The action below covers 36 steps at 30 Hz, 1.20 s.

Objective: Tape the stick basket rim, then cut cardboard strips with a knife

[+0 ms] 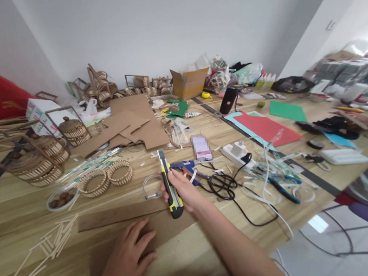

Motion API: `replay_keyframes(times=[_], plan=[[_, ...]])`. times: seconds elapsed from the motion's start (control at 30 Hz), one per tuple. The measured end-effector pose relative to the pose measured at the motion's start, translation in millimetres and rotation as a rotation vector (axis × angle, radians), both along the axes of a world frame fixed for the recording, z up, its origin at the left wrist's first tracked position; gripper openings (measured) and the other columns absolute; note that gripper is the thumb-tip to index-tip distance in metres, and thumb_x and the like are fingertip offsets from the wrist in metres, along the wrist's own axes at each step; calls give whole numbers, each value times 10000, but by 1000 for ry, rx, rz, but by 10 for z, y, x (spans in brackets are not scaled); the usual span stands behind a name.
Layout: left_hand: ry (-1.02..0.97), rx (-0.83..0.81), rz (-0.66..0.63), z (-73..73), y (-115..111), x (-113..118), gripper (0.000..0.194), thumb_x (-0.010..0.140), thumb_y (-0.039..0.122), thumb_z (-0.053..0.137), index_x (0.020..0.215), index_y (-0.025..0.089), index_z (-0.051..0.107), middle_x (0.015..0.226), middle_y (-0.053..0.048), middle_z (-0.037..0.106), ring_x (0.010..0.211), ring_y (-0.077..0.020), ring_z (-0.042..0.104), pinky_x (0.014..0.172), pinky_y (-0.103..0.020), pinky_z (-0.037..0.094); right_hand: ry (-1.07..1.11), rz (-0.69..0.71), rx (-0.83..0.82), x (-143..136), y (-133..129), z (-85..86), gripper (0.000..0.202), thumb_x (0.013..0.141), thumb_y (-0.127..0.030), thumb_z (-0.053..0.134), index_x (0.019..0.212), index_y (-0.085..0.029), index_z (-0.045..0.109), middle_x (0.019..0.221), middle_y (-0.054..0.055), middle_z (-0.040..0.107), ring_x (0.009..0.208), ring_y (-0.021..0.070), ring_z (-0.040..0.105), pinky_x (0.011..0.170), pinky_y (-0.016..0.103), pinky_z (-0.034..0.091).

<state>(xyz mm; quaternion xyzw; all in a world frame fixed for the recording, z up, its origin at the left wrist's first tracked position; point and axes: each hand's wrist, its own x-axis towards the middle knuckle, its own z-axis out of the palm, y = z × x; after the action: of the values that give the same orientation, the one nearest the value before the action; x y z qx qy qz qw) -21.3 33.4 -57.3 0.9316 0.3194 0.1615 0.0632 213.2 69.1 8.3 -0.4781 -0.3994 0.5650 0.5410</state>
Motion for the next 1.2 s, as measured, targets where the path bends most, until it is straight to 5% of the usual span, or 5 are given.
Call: replay_keyframes(times=[0.23, 0.6, 1.03, 1.2], plan=[[-58, -6, -17, 20, 34, -14, 270, 869, 239, 669, 1137, 251, 694, 1312, -99, 610, 1184, -286, 559, 978, -455, 533, 188, -22, -87, 4, -7, -178, 441, 775, -623, 681, 908, -221, 557, 599, -65, 557, 415, 90, 463, 404, 227, 422], [-47, -30, -32, 40, 71, -32, 288, 854, 242, 697, 1142, 235, 692, 1323, -109, 602, 1187, -296, 556, 966, -472, 538, 208, 66, -36, -115, -96, -181, 401, 800, -536, 680, 1029, -235, 548, 670, -67, 589, 446, 101, 513, 437, 244, 433], [-14, -41, -22, 97, 63, -21, 293, 879, 272, 680, 1169, 236, 679, 1397, -142, 554, 1296, -322, 510, 1029, -524, 500, 151, 298, -166, -106, -137, -185, 296, 784, -426, 721, 946, -204, 612, 632, -54, 628, 433, 92, 531, 632, 322, 554], [23, -62, -19, 120, 63, -4, 292, 882, 275, 689, 1166, 209, 671, 1423, -171, 531, 1339, -331, 488, 1058, -526, 475, 126, 267, -192, -32, -72, -215, 285, 765, -415, 736, 885, -204, 587, 623, -56, 640, 438, 87, 536, 677, 327, 564]])
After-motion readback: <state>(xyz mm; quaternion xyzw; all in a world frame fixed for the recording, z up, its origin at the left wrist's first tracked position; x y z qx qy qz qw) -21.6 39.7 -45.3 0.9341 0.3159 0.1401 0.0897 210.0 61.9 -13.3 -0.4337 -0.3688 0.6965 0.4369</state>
